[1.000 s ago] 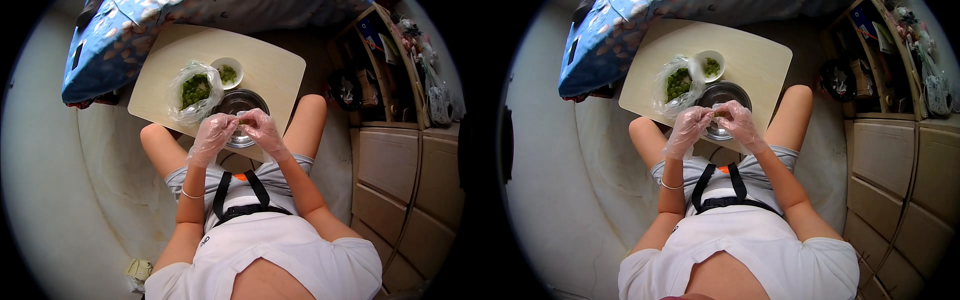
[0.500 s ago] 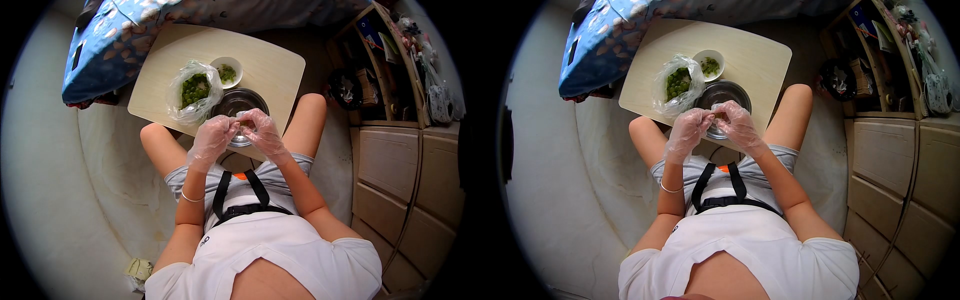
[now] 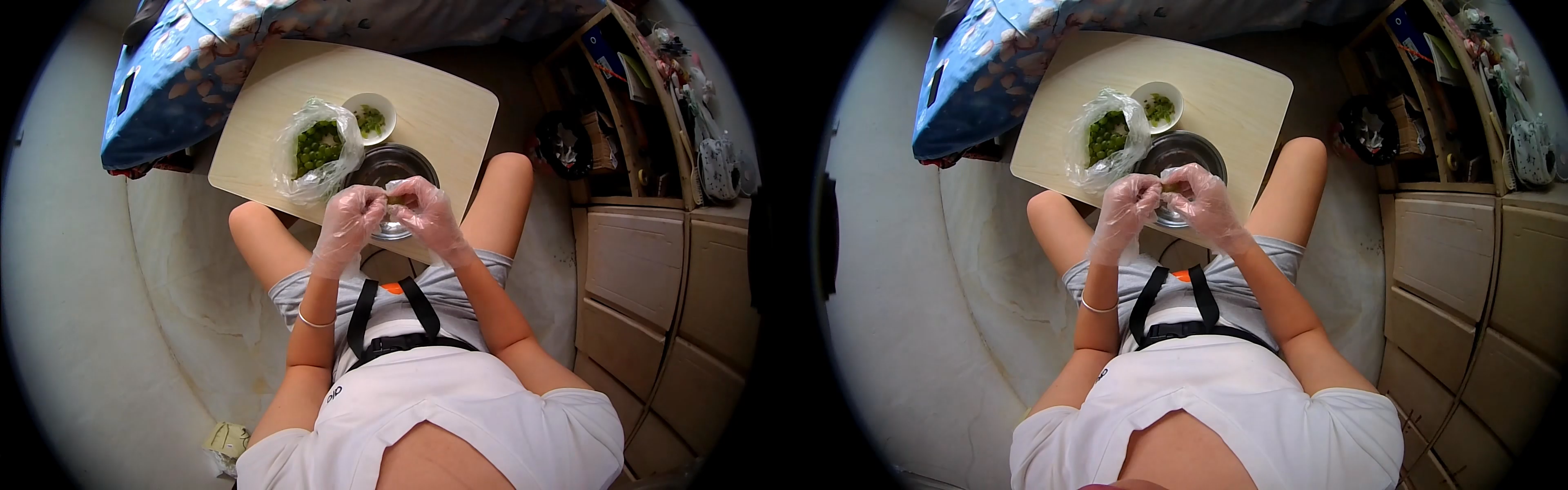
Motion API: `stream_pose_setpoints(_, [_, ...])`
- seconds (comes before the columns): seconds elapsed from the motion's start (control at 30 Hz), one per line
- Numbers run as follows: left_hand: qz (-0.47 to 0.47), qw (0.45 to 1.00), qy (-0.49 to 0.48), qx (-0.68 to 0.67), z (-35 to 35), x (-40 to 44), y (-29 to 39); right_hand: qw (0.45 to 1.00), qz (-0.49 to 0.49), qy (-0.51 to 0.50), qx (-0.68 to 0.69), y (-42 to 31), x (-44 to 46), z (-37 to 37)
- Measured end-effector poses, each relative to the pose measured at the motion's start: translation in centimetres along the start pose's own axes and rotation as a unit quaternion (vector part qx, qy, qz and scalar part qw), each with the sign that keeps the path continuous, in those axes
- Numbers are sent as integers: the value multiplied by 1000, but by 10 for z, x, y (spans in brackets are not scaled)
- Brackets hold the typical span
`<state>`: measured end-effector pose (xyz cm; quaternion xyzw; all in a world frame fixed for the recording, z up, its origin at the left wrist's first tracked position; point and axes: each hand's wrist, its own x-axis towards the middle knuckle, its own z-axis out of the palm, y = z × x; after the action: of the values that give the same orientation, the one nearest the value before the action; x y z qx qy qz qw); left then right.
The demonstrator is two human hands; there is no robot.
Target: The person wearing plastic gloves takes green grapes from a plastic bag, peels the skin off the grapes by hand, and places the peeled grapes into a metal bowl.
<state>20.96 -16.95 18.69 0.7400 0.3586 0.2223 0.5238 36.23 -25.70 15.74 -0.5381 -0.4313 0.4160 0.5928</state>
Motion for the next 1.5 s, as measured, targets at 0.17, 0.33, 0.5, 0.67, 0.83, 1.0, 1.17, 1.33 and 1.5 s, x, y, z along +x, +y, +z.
stream_pose_setpoints(0.17, [-164, 970, -29, -179, -4, 2, 6, 929, 145, -21, 339, 17, 1, 0])
stream_pose_setpoints(0.33, [-169, 958, -43, -228, -6, 2, 0, 857, 190, -35, 479, 20, 2, 2])
stream_pose_setpoints(0.5, [-180, 952, -51, -240, -9, 3, -2, 875, 165, -66, 450, 20, 2, 0])
stream_pose_setpoints(0.67, [-180, 932, -49, -310, -7, 3, -19, 814, 188, -65, 547, 42, 2, -4])
stream_pose_setpoints(0.83, [-212, 910, -1, -355, -12, 6, -22, 780, 185, -66, 594, 50, 3, -11])
stream_pose_setpoints(1.0, [-154, 967, 22, -200, -31, 37, -26, 908, 253, -14, 334, 30, 4, -11])
stream_pose_setpoints(1.17, [135, 978, 83, 134, -41, 102, -9, 916, 262, -23, 304, 47, -4, -12])
stream_pose_setpoints(1.33, [128, 962, 60, 232, -40, 158, -22, 903, 251, -29, 348, 64, -12, -14])
stream_pose_setpoints(1.5, [176, 922, 82, 336, -36, 165, -40, 902, 253, -32, 349, 62, -17, -18])
